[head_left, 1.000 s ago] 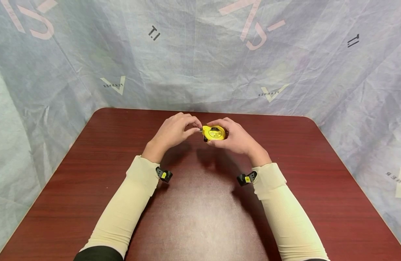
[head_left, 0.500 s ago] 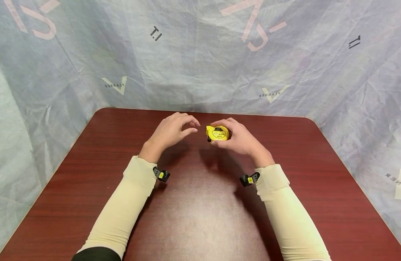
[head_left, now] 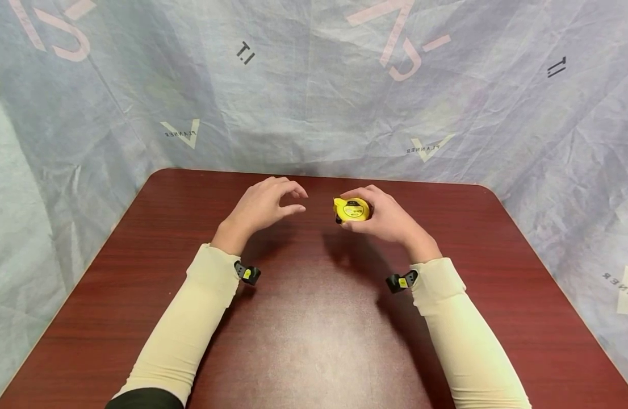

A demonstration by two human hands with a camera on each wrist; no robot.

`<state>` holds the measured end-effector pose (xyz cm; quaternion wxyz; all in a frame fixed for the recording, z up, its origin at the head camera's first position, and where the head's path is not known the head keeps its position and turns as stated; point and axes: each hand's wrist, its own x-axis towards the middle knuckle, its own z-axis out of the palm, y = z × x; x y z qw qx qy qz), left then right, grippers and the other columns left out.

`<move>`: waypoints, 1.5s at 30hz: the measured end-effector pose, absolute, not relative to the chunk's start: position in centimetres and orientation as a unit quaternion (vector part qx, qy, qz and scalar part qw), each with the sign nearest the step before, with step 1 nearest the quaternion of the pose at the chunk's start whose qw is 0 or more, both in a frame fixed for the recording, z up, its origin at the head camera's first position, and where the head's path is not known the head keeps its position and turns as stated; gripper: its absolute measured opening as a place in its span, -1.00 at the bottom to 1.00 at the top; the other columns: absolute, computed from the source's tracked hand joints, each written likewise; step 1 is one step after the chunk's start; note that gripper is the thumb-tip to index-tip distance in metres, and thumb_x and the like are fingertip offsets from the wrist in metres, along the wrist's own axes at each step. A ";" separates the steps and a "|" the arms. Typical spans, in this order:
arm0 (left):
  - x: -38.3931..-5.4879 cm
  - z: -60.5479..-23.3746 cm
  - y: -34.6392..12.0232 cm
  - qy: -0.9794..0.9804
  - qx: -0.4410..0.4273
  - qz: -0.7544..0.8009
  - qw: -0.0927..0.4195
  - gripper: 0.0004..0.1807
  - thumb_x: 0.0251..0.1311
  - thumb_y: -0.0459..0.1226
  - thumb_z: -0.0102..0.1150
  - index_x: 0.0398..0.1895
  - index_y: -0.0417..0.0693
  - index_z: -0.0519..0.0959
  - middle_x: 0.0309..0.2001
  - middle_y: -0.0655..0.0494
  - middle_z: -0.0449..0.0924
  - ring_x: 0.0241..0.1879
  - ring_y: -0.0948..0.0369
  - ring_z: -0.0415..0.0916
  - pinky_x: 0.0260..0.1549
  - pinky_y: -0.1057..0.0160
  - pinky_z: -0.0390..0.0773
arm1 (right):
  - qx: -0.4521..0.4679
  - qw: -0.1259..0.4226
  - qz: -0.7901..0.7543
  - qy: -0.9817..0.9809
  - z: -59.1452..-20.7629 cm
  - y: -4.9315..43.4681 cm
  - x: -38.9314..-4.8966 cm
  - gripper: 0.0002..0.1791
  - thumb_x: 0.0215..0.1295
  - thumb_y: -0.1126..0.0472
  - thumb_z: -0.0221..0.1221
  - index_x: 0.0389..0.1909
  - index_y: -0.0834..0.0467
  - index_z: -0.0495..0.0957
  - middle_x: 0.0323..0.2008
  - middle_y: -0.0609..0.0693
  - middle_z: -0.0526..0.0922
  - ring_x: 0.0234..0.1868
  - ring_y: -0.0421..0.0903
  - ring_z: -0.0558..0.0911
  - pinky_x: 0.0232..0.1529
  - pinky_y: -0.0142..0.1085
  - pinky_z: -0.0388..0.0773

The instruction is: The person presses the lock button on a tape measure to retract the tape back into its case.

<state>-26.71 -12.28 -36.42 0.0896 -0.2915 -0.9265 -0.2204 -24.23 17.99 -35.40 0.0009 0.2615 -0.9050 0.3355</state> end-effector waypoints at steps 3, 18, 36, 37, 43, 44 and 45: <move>-26.7 -36.4 -12.6 -0.928 -0.290 -0.219 0.086 -0.66 0.28 0.03 0.42 0.08 0.25 0.66 0.03 0.20 0.62 0.11 0.13 0.52 0.12 0.00 0.48 | 0.259 0.002 0.333 -0.907 -35.4 18.6 -24.2 -0.36 0.16 0.07 0.52 0.28 -0.05 0.58 0.06 0.04 0.49 0.01 -0.03 0.50 0.01 -0.12 0.54; -26.6 -36.9 -14.8 -0.938 -0.272 -0.201 0.079 -0.64 0.27 0.10 0.40 0.07 0.29 0.66 0.12 0.26 0.55 0.10 0.14 0.49 0.09 0.00 0.49 | 0.245 0.009 0.312 -0.918 -35.6 21.9 -23.9 -0.37 0.18 0.14 0.50 0.29 -0.03 0.56 0.08 0.06 0.50 -0.02 -0.02 0.50 -0.05 -0.10 0.56; -26.4 -38.1 -19.5 -0.951 -0.240 -0.185 0.064 -0.54 0.19 0.16 0.44 0.09 0.27 0.64 0.11 0.15 0.59 0.14 0.09 0.51 0.05 -0.13 0.50 | 0.220 0.008 0.262 -0.940 -37.3 27.8 -22.9 -0.37 0.21 0.19 0.46 0.31 0.06 0.54 0.04 0.12 0.51 -0.07 0.03 0.50 -0.09 -0.06 0.51; -26.4 -38.2 -19.8 -0.952 -0.237 -0.183 0.063 -0.54 0.18 0.17 0.44 0.09 0.28 0.64 0.11 0.15 0.59 0.13 0.10 0.51 0.04 -0.13 0.50 | 0.218 0.006 0.259 -0.941 -37.5 28.2 -22.9 -0.38 0.21 0.19 0.45 0.32 0.06 0.53 0.04 0.12 0.51 -0.07 0.04 0.50 -0.09 -0.06 0.51; -26.2 -38.7 -21.8 -0.957 -0.222 -0.177 0.055 -0.48 0.19 0.21 0.41 0.13 0.25 0.63 0.14 0.12 0.57 0.13 0.07 0.50 0.04 -0.17 0.50 | 0.198 -0.004 0.249 -0.948 -39.0 30.2 -22.3 -0.37 0.22 0.22 0.45 0.33 0.09 0.51 0.05 0.14 0.52 -0.06 0.05 0.50 -0.07 -0.04 0.50; -26.2 -38.7 -22.1 -0.958 -0.219 -0.176 0.053 -0.48 0.19 0.21 0.40 0.14 0.24 0.62 0.15 0.11 0.56 0.14 0.06 0.50 0.04 -0.18 0.49 | 0.196 -0.003 0.248 -0.949 -39.3 30.5 -22.2 -0.36 0.22 0.22 0.45 0.33 0.09 0.51 0.06 0.14 0.53 -0.05 0.06 0.51 -0.05 -0.03 0.50; -26.2 -38.7 -22.4 -0.959 -0.216 -0.175 0.052 -0.47 0.20 0.21 0.40 0.14 0.24 0.62 0.15 0.11 0.56 0.15 0.06 0.50 0.05 -0.19 0.49 | 0.194 0.000 0.249 -0.949 -39.6 30.8 -22.2 -0.36 0.22 0.22 0.45 0.34 0.10 0.51 0.07 0.16 0.53 -0.04 0.07 0.51 -0.04 -0.02 0.49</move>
